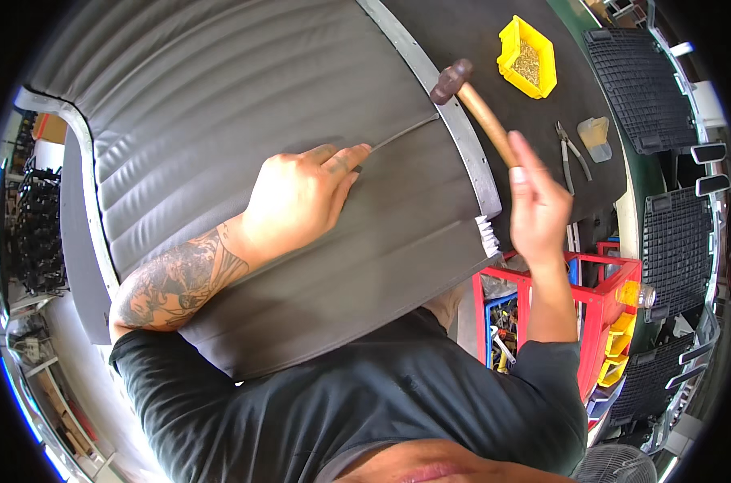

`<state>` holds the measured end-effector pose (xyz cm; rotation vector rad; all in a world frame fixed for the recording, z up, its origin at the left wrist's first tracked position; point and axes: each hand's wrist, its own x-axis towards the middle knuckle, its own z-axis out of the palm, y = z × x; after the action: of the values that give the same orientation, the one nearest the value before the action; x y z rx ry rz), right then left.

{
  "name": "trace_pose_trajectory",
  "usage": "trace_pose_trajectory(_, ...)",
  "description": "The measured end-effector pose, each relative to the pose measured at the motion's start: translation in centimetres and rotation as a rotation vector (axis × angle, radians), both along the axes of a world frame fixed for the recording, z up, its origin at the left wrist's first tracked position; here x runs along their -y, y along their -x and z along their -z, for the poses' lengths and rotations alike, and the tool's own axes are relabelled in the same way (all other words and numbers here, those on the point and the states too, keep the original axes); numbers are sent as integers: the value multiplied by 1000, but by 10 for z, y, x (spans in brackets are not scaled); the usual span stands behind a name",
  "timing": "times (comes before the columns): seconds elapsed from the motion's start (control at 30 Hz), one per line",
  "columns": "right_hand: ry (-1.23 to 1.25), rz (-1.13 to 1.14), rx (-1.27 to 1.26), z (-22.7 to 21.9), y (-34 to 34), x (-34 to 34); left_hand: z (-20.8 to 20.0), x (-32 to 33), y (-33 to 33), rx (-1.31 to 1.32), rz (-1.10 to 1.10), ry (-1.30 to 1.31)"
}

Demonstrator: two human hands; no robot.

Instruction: The recorder attaches a metal trim to the edge of an upholstered office chair using a hammer and small nails.

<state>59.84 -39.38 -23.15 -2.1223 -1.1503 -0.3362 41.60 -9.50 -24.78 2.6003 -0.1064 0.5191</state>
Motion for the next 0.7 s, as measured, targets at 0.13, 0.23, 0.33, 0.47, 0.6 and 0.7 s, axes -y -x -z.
trace_pose_trajectory(0.13, -607, -54, 36, -46, 15, -7, 0, -1, 2, 7, -4, 0)
trace_pose_trajectory(0.23, -1009, -109, 237, -57, 16, -34, -2, 1, 1, 11, -5, -17)
trace_pose_trajectory(0.33, -584, -68, 405, 18, -16, -27, 1, 0, -2, 29, 14, -14)
trace_pose_trajectory(0.47, -163, -49, 200, -9, -22, -37, 2, -2, 0, 1, 19, -17)
trace_pose_trajectory(0.6, -858, -196, 169, -58, -2, -42, 0, -1, 4, -15, -3, -19)
trace_pose_trajectory(0.7, -1267, -723, 68, -30, -10, -55, -2, -2, 0, -27, 24, -17)
